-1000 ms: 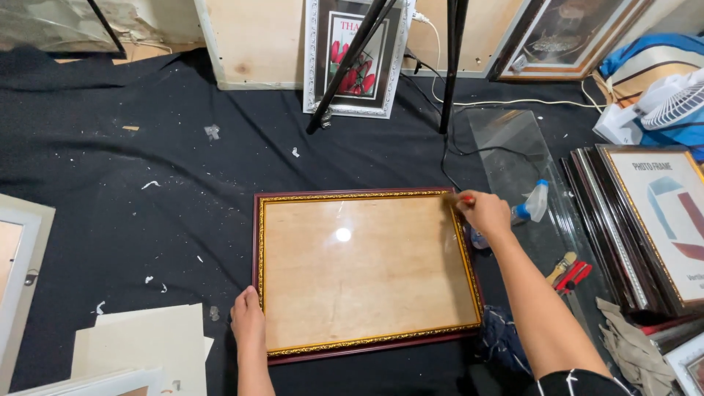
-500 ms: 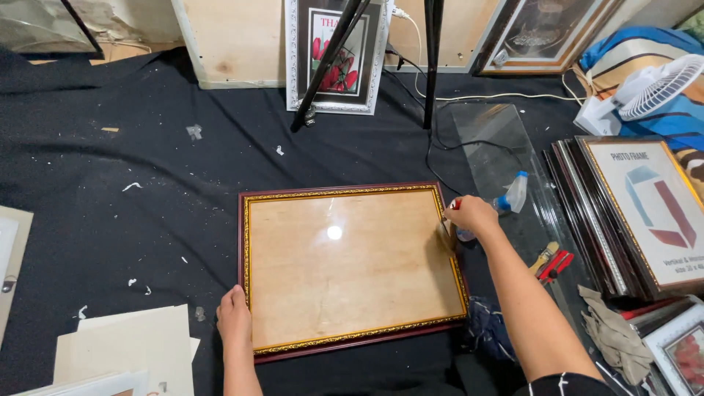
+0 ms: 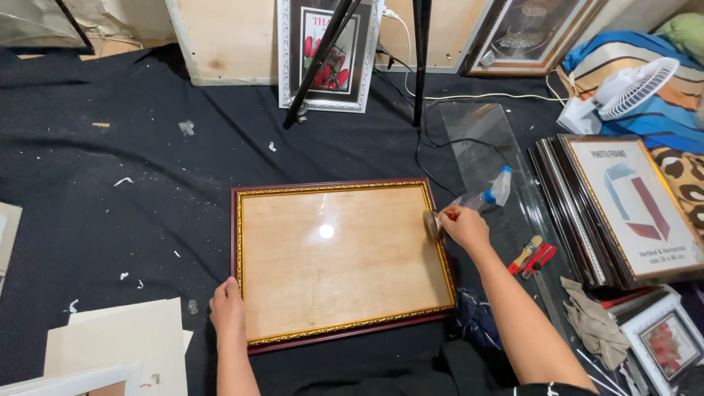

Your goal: The person wipes the back of a photo frame with a cloth, then flips it to clean the front glass. They then pick up another frame and wipe its back surface with a brush.

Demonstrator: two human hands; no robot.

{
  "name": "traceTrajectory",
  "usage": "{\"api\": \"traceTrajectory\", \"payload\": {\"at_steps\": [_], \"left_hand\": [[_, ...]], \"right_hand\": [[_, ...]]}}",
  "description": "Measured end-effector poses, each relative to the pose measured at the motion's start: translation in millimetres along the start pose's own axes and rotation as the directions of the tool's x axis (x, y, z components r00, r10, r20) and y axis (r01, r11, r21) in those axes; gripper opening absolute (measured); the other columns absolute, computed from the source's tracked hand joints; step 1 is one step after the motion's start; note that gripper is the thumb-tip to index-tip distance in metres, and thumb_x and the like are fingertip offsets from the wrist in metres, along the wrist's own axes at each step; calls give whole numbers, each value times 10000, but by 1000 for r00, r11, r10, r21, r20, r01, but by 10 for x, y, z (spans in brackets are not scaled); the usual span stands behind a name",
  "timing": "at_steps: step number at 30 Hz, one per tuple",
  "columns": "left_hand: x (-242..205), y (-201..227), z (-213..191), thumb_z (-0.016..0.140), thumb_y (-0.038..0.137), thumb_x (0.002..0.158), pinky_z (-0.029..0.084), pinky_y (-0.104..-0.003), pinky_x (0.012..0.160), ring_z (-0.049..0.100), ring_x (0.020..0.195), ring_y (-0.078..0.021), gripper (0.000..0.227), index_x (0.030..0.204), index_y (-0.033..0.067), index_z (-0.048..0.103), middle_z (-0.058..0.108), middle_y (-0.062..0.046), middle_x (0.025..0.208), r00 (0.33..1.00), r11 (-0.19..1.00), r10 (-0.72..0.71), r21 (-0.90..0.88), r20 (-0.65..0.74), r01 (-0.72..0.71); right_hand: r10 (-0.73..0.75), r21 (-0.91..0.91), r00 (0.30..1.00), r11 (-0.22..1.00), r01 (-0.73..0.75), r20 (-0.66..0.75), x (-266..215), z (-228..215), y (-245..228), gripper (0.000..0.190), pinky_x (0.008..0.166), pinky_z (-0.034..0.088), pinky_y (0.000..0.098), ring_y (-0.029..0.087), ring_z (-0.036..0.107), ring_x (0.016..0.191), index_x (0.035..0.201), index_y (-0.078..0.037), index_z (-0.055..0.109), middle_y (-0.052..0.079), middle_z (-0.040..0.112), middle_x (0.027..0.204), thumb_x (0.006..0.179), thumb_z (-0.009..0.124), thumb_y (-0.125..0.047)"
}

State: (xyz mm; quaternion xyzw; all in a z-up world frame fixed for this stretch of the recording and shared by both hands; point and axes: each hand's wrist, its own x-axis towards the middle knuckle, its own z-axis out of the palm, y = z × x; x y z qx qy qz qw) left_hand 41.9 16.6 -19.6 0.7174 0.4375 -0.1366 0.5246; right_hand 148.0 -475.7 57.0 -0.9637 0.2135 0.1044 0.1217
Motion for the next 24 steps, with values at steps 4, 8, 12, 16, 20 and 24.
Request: {"api": "traceTrajectory", "payload": {"at_steps": [4,8,12,16,20,24], "left_hand": [[-34,-21,-3,338,513,1028,303,-523,1182,406,1402,-417,628,1484,136,548,470,-191,1513,999,999,32,-5,3,-32],[18,-137,14,349,515,1020,332,-492,1157,457,1373,-382,623,1472,140,558,484,-191,1490,999,999,39,-6,4,-39],[258,-439,101,389,559,1050,317,-471,1174,462,1379,-417,625,1457,129,589,527,-227,1444,989,990,144,12,-15,-144],[84,-449,71,462,574,1080,323,-459,1190,466,1401,-426,613,1427,96,626,583,-244,1418,972,972,235,17,-32,-234],[-348,-365,-105,471,509,1085,314,-498,1196,435,1429,-431,615,1451,28,587,556,-269,1461,972,969,229,-83,-45,-232],[-995,-97,-307,478,494,1081,280,-521,1221,368,1481,-391,618,1502,43,513,486,-223,1535,980,949,199,-248,-19,-197]], "right_hand": [[8,-1,996,1000,-8,86,-519,4,262,338,657,525,443,301,711,925,1128,-283,784,37,786,1020,981,538,-462],[127,-143,964,985,-95,232,-1034,-239,273,293,608,442,383,197,657,791,988,-305,797,-27,753,860,945,540,-440],[141,-138,969,984,-114,202,-1239,-345,227,432,882,537,502,423,692,1059,1061,-114,757,188,756,1089,929,528,-455],[116,-4,989,993,-116,96,-1227,-65,364,453,923,564,491,410,722,1067,975,-116,808,183,782,1008,909,594,-509],[130,-169,974,981,-99,185,-1117,-58,732,441,945,562,508,415,724,1097,906,-122,825,183,796,1041,847,623,-509],[-4,-124,967,992,37,255,-1458,-586,469,320,993,547,485,426,698,1150,1025,-171,839,196,787,1113,864,686,-402]]}}
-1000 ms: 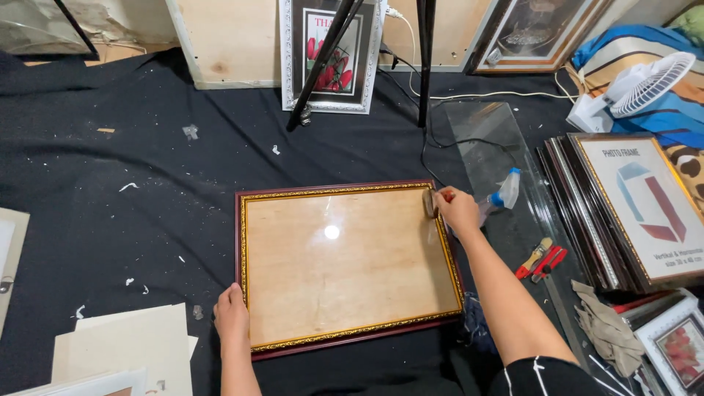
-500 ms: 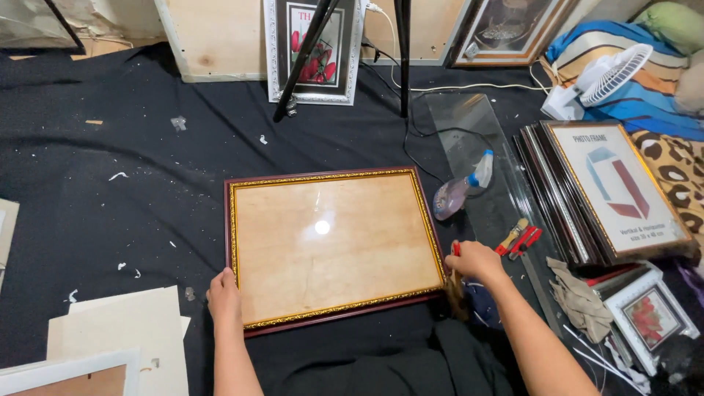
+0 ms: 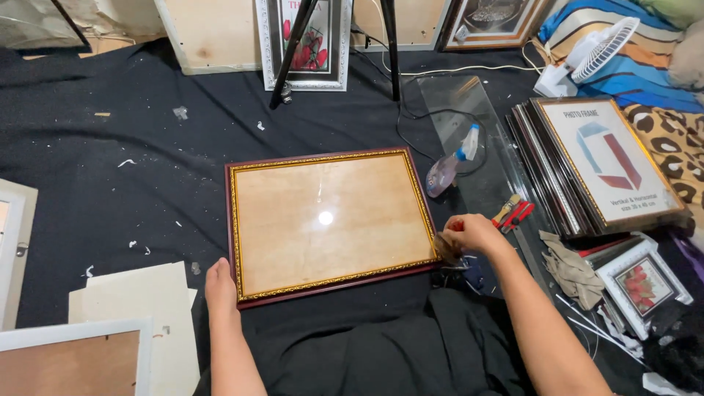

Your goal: The person wipes the back of a photo frame with a cloth, then flips it to clean the front glass. They then pick up another frame and wipe its back surface with a brush.

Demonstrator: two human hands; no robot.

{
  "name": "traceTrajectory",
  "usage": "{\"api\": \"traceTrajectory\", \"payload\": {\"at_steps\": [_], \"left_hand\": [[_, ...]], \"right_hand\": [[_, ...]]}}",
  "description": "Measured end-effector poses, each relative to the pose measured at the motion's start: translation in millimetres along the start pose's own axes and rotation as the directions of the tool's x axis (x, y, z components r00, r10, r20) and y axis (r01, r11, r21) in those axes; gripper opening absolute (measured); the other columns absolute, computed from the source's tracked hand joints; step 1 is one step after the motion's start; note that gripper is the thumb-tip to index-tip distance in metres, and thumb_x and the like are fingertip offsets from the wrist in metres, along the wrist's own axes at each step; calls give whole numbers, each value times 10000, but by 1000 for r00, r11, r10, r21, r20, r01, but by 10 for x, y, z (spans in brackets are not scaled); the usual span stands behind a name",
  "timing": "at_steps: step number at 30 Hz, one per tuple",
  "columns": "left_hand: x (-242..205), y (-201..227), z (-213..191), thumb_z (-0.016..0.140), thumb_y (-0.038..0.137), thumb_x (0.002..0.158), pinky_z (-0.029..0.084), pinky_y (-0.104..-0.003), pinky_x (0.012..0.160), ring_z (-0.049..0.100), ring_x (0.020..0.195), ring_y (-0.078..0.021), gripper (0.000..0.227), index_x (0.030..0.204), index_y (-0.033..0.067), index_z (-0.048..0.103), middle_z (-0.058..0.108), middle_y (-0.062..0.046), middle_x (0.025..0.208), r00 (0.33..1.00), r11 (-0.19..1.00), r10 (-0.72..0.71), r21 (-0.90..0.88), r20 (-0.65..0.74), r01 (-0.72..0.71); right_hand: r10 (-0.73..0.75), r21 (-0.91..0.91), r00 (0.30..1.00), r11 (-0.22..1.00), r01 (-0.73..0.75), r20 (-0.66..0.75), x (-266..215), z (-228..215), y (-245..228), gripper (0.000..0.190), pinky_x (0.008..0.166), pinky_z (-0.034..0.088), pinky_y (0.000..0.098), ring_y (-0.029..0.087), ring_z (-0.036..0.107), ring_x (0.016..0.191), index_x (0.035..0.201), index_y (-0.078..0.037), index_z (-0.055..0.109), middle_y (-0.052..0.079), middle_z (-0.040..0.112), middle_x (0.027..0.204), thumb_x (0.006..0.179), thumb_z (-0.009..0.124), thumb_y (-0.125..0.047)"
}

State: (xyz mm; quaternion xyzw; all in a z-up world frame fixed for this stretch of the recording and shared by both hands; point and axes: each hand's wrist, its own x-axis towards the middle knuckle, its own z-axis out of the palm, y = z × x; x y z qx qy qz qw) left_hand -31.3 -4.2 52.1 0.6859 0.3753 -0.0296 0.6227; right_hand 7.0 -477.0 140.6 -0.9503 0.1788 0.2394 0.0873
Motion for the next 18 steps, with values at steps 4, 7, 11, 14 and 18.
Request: {"api": "traceTrajectory", "payload": {"at_steps": [4,7,11,14,18], "left_hand": [[-171,69,-35,476,453,1082,290,-543,1220,361,1483,-418,615,1516,17,468,460,-259,1538,999,996,-33,-85,38,36],[-86,-105,14,535,470,1064,327,-526,1206,397,1467,-378,586,1487,66,516,496,-222,1513,999,997,-19,-79,46,23],[-300,93,-2,522,424,1072,314,-548,1209,388,1471,-422,596,1507,18,475,455,-288,1526,998,988,-27,-148,58,36],[-211,31,-21,552,398,1044,342,-519,1189,455,1418,-384,564,1479,41,514,508,-222,1472,998,978,-46,-199,41,53],[191,-314,-16,552,395,1044,351,-515,1172,489,1374,-366,565,1480,37,509,538,-195,1440,997,960,-61,-270,35,69]], "right_hand": [[-237,-57,958,967,249,162,54,-16,-65,265,1053,530,481,423,666,1215,1105,-192,820,197,780,1176,870,745,-292],[-338,-129,911,918,374,236,641,452,18,250,1005,559,461,376,707,1148,1061,-260,830,135,797,1118,820,805,-318],[-384,-198,868,868,455,314,763,631,-521,323,1004,556,457,369,700,1145,1092,-276,815,108,794,1114,795,794,-401],[-483,-162,802,812,560,352,922,918,-1019,350,1010,551,457,366,695,1150,1078,-320,809,101,786,1116,784,795,-510],[-577,-27,717,772,635,391,762,1172,-1845,325,988,557,442,325,708,1125,1048,-321,798,48,792,1060,782,804,-508]]}}
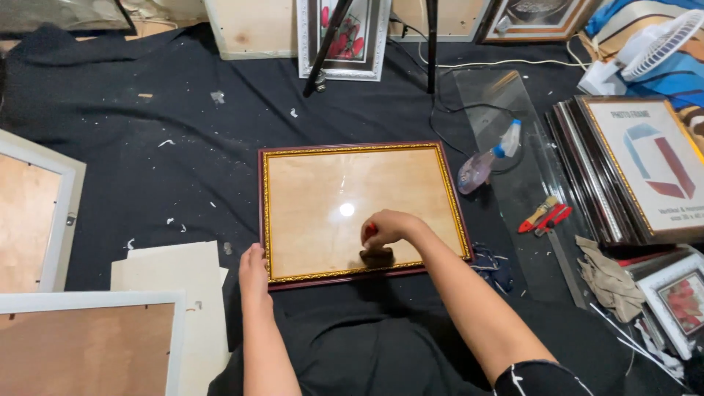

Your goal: The person wipes the back of a photo frame with a cloth, then flips it to clean the front glass. They then pick up another frame and wipe its back surface with a brush.

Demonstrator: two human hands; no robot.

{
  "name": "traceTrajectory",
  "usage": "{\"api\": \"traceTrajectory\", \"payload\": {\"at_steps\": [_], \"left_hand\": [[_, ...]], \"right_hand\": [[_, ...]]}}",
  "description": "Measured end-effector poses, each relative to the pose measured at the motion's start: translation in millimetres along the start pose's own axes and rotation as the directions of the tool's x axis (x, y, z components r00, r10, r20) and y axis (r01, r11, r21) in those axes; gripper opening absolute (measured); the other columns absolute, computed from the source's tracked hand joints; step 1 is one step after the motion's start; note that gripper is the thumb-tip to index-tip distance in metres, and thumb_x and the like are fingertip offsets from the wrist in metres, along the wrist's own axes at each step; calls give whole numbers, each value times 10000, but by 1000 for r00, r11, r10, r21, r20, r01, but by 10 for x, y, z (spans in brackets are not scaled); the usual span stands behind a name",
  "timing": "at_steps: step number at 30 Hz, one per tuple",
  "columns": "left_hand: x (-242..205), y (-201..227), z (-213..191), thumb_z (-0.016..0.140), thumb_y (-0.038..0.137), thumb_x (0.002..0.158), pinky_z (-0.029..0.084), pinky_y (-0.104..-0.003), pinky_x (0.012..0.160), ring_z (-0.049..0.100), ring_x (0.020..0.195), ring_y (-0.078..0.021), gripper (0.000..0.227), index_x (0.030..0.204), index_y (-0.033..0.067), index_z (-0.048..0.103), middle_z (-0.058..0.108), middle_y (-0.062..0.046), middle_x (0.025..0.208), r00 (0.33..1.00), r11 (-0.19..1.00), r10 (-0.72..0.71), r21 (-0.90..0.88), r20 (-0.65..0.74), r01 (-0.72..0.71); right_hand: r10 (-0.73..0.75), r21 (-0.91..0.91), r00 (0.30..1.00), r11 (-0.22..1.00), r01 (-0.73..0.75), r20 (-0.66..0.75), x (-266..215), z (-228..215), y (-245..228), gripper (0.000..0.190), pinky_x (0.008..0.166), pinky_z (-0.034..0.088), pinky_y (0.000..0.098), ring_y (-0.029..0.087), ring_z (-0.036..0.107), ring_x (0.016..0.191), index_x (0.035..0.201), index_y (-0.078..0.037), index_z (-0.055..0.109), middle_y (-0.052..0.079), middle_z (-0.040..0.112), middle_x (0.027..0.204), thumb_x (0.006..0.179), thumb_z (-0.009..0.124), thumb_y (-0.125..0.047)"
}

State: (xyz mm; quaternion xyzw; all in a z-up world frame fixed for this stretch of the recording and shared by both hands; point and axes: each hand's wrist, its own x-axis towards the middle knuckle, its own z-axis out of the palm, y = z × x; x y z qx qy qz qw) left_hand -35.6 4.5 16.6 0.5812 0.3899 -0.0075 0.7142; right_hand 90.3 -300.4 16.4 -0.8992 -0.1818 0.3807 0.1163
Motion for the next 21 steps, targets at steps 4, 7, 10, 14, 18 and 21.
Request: {"api": "traceTrajectory", "payload": {"at_steps": [4,7,10,14,18,21], "left_hand": [[396,-261,-64,587,433,1024,339,-532,1187,470,1417,-378,565,1470,93,518,553,-165,1452,999,996,-32,-82,-25,29],[395,-185,-86,561,423,1040,341,-540,1186,476,1404,-397,528,1443,83,542,570,-172,1436,997,993,-6,-120,-76,-3],[513,-188,-91,557,459,1059,373,-517,1159,526,1362,-352,483,1408,127,589,613,-123,1399,991,991,13,-128,-133,-31],[483,19,-164,533,398,1062,370,-495,1161,541,1345,-281,374,1324,150,630,639,-73,1348,960,987,73,-116,-270,-108],[501,29,-187,498,388,1061,406,-457,1113,582,1254,-215,328,1280,199,652,655,-23,1304,913,982,53,-147,-405,-122],[503,91,-95,505,363,1042,411,-443,1090,594,1209,-208,316,1256,191,658,672,-36,1281,922,979,44,-167,-385,-117]], "right_hand": [[-139,-4,990,990,139,6,232,19,-891,403,983,563,493,384,714,1085,1065,-195,775,127,778,1019,799,792,-497],[-200,50,979,978,202,-40,430,205,-1372,402,958,574,494,373,728,1056,1064,-190,774,129,779,983,799,790,-492],[-305,372,937,861,347,-168,497,309,-1890,248,933,589,466,344,751,1004,1090,-185,786,115,792,960,892,775,-333],[-213,694,923,611,381,-320,455,388,-1879,236,911,607,384,220,756,907,1105,-128,776,120,790,939,928,789,-283],[168,931,939,266,249,-299,410,327,-1562,177,791,671,404,269,771,809,1007,-20,752,195,759,885,889,690,-136],[223,918,948,373,134,-229,287,304,-1542,173,732,683,397,297,785,740,903,-15,789,223,761,814,809,653,-70]]}}
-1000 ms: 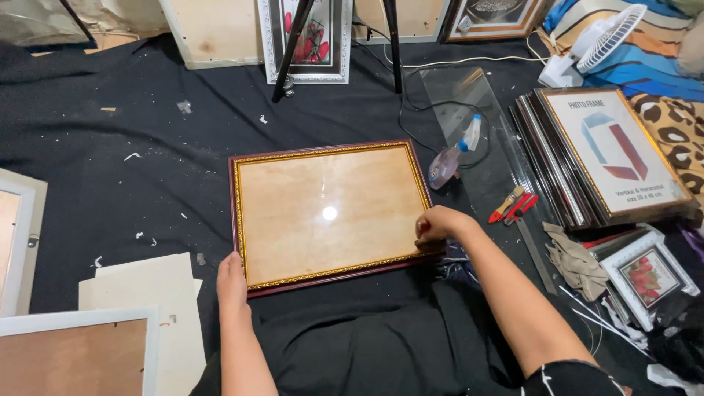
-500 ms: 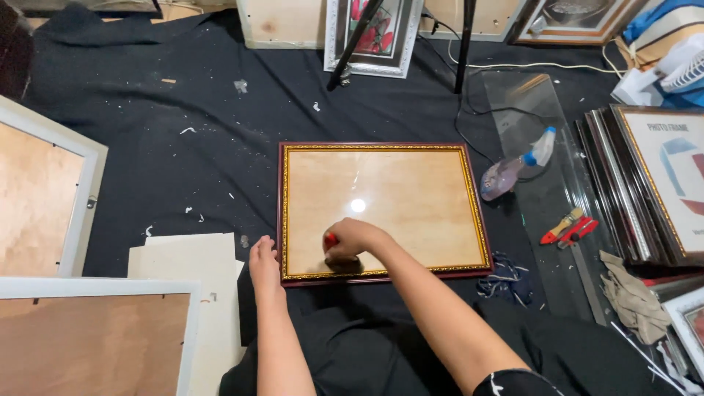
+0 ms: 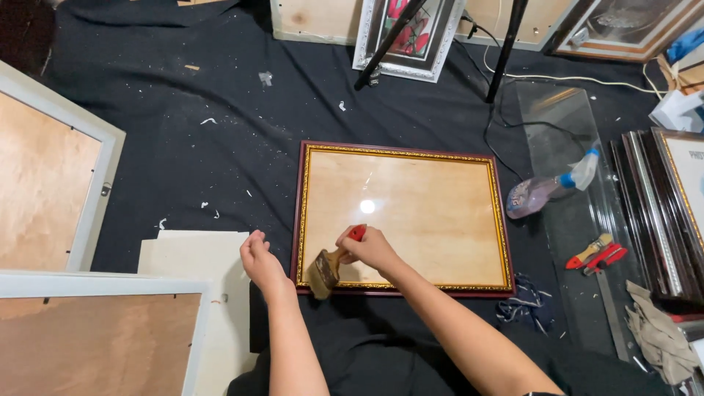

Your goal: The person wipes the back of a photo frame with a cloth, then flips it to clean the front glass. They then pick up another frame and wipe its back surface with a brush.

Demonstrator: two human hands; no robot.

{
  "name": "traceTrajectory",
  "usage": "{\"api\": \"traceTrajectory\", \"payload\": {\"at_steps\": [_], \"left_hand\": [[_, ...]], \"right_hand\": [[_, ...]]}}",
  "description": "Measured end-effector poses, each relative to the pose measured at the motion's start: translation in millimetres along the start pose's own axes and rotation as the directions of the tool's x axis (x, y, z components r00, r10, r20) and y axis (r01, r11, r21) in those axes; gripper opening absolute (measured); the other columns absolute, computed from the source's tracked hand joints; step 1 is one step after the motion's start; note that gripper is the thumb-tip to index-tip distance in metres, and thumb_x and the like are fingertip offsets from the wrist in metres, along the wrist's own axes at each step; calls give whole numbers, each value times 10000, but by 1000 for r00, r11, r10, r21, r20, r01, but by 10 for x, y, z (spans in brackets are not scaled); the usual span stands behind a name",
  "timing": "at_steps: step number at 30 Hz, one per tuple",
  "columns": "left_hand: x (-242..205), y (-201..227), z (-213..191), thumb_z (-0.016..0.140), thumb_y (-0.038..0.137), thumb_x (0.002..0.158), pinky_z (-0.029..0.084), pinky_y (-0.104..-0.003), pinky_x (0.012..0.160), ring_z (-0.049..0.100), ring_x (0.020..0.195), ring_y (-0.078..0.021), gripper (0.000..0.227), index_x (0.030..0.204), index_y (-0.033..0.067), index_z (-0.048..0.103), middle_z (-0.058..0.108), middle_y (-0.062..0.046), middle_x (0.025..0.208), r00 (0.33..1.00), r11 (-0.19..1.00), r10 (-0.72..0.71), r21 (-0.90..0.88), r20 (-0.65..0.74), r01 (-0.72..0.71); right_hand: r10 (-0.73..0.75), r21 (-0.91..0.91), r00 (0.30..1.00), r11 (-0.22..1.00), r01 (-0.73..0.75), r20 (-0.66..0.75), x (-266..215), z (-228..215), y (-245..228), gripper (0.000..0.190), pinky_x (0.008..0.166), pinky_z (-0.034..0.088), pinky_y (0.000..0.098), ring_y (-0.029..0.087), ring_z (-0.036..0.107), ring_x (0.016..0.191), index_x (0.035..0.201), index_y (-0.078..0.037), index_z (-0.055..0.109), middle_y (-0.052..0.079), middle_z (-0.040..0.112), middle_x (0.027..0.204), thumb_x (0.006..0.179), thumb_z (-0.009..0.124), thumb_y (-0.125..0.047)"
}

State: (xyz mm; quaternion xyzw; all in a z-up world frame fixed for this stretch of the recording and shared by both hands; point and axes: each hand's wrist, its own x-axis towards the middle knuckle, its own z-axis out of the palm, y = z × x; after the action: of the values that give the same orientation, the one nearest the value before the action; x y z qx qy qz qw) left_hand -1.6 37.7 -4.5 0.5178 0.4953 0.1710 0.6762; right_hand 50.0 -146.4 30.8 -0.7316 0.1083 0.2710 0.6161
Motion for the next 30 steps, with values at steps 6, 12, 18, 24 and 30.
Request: {"api": "traceTrajectory", "payload": {"at_steps": [6,12,18,24,30], "left_hand": [[20,-5,153,525,320,1042,389,-465,1087,580,1216,-265,308,1271,157,651,664,-98,1310,997,999,-39,-25,66,41],[125,-31,212,543,339,1025,383,-430,1089,595,1217,-244,321,1277,175,653,680,-70,1289,989,993,-114,-25,96,117],[151,40,280,535,341,1039,387,-455,1115,584,1287,-287,341,1310,161,640,654,-103,1353,976,985,-171,17,136,170],[87,181,277,512,303,1041,396,-458,1117,564,1308,-305,365,1327,103,617,635,-146,1369,976,986,-164,37,143,160],[96,204,288,493,328,1030,416,-428,1109,587,1307,-285,381,1333,137,625,655,-95,1370,969,978,-206,73,136,197]], "right_hand": [[43,-5,997,999,-43,-69,314,110,-45,218,720,682,419,332,785,733,933,18,783,260,754,826,795,652,-89],[-45,-31,986,999,41,-164,1059,42,-277,256,689,672,442,357,773,702,959,80,743,293,738,824,818,686,-126],[-198,-124,931,978,168,-305,1785,-124,-654,264,726,657,426,316,772,779,999,3,763,224,740,882,852,705,-208],[-556,-378,685,829,412,-471,1889,-114,-822,123,799,548,418,254,694,867,1056,-194,778,135,760,855,992,683,-238],[-406,-102,857,913,395,-317,1803,-317,-506,120,779,620,261,157,745,797,997,-125,769,84,753,832,944,704,-211]]}}
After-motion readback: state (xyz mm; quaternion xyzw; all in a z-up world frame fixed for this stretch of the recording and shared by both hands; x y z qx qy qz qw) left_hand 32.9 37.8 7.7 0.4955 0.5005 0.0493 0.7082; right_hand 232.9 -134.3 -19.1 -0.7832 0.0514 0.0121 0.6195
